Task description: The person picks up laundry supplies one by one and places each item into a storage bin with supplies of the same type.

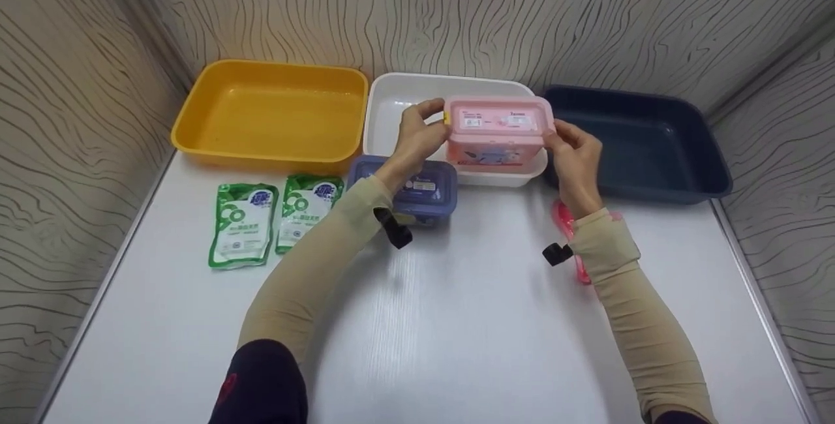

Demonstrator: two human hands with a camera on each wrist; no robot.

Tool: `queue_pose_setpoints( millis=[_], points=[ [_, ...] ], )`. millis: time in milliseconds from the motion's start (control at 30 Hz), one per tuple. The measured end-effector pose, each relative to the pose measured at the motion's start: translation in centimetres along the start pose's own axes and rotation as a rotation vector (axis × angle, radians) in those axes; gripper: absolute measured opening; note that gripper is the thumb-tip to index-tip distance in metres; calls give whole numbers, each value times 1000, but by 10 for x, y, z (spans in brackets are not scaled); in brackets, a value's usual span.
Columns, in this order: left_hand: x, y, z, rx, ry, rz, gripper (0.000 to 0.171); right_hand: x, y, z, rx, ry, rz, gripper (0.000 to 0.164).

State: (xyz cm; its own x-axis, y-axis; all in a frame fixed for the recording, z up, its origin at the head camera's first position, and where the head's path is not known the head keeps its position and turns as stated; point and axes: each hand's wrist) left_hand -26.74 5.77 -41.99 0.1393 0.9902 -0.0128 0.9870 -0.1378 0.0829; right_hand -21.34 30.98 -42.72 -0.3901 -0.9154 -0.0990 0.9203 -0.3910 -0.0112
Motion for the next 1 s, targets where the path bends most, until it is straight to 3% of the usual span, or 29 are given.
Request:
queue_pose_setpoints(
  millis=[400, 1000],
  points=[
    [5, -5, 13, 3, 8, 4, 71, -1, -10, -9, 53, 118, 45, 47],
    [1, -7, 20, -71, -231, 86, 72, 7, -24, -22, 77, 262, 116, 52]
  ],
)
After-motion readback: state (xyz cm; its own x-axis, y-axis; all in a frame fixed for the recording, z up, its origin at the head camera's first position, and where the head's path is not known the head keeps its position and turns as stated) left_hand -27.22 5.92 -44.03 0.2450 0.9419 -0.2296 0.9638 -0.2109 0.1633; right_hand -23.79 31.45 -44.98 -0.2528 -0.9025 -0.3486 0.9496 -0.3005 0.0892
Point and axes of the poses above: each hand's wrist, its own y-axis away from the middle knuckle, its own x-axis out of the palm, z = x × y
